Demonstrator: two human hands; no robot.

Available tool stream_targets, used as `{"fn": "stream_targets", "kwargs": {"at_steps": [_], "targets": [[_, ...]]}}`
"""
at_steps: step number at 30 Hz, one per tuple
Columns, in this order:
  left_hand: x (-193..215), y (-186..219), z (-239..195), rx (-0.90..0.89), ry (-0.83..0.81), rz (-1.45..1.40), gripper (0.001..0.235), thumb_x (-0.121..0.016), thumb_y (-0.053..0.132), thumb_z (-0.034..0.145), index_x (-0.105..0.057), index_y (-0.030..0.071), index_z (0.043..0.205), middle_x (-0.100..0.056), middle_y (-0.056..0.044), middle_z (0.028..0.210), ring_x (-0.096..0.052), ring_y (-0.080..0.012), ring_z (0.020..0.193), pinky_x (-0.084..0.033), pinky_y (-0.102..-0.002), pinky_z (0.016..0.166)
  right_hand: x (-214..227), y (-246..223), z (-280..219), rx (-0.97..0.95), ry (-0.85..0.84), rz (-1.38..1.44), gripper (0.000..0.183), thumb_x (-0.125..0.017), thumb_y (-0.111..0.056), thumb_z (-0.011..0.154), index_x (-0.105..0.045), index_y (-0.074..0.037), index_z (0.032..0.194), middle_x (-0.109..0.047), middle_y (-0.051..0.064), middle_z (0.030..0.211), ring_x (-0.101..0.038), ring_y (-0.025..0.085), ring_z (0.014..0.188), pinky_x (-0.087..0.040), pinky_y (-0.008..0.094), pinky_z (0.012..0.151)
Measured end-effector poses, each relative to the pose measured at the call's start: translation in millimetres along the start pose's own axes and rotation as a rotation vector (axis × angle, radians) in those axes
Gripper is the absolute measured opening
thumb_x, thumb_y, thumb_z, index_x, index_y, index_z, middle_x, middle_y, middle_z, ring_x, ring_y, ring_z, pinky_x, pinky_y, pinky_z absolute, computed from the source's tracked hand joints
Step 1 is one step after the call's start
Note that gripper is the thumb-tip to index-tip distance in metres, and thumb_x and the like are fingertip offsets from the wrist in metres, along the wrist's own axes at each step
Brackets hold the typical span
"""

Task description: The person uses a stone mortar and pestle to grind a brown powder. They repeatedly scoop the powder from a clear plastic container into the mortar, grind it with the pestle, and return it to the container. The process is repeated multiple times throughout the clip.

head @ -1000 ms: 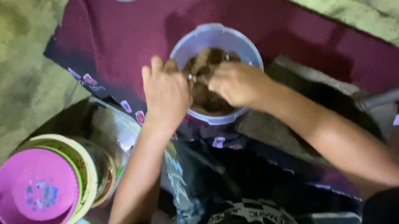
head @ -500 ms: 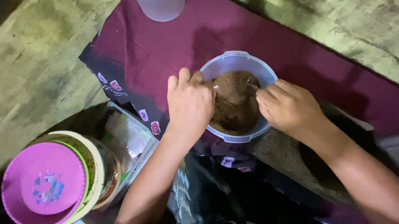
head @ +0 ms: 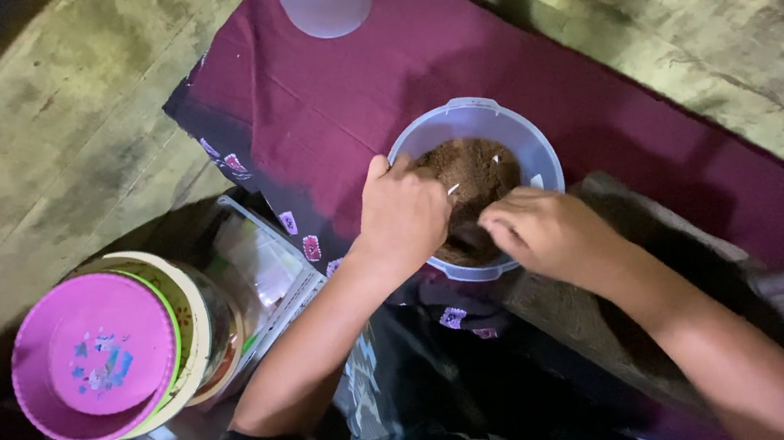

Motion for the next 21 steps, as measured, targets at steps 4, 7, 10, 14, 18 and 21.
{"fn": "stream_targets", "kwargs": {"at_steps": [4,7,10,14,18,21], "targets": [[22,-17,12,0.05,0.03,0.044,0.03,-0.066,0.039,0.091,-0.072,0.016,0.073,-0.063,-0.001,0.068,-0.054,-0.0243,0.087,-0.031,-0.044,0.078,15,26,-14,0.031,0.104,-0.486,0.018,-0.06,-0.016,0.091,-0.056,-0.014,0.074,-0.055,0.005,0.064,-0.063,0.026,0.069,-0.051,0.037,0.062],[22,-10,14,0.072,-0.166,0.192,0.023,-0.062,0.025,0.089,-0.078,0.015,0.076,-0.072,-0.004,0.072,-0.057,-0.0258,0.092,-0.028,-0.046,0.082,-6,39,-7,-0.281,-0.077,-0.28,0.02,-0.063,-0.026,0.087,-0.062,-0.014,0.072,-0.064,0.009,0.056,-0.069,0.036,0.06,-0.055,0.048,0.055],[4,10,8,0.057,-0.105,0.083,0.024,-0.059,0.026,0.087,-0.075,0.019,0.071,-0.07,-0.003,0.069,-0.058,-0.0272,0.087,-0.028,-0.048,0.081,-32,35,13,-0.368,-0.108,-0.08,0.028,-0.06,-0.023,0.089,-0.052,-0.007,0.067,-0.061,0.012,0.048,-0.067,0.042,0.058,-0.049,0.047,0.048],[32,-4,20,0.079,-0.027,0.008,0.022,-0.062,0.025,0.085,-0.076,0.014,0.073,-0.071,-0.008,0.072,-0.061,-0.0308,0.091,-0.03,-0.048,0.078,-4,40,22,-0.376,-0.049,-0.169,0.014,-0.063,-0.028,0.091,-0.066,-0.017,0.082,-0.067,0.011,0.056,-0.072,0.037,0.065,-0.054,0.051,0.055],[32,-10,30,0.111,-0.012,0.093,0.024,-0.064,0.03,0.093,-0.079,0.013,0.084,-0.072,-0.006,0.083,-0.054,-0.027,0.094,-0.031,-0.043,0.079,-22,60,30,-0.207,0.049,-0.295,0.014,-0.059,-0.02,0.097,-0.069,-0.013,0.091,-0.068,0.011,0.066,-0.071,0.035,0.068,-0.055,0.046,0.055],[7,-6,26,0.137,-0.153,0.157,0.03,-0.061,0.032,0.097,-0.08,0.016,0.081,-0.075,-0.004,0.085,-0.052,-0.0259,0.099,-0.029,-0.044,0.084,-45,52,29,-0.049,0.0,-0.204,0.022,-0.059,-0.025,0.096,-0.069,-0.011,0.082,-0.066,0.014,0.065,-0.069,0.037,0.069,-0.055,0.049,0.057]]}}
Point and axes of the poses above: each hand's wrist, its own z-axis towards the middle knuckle, its own x-axis out of the back of the hand, y = z × x, the point moved 4 cm from there along z, towards the middle knuckle
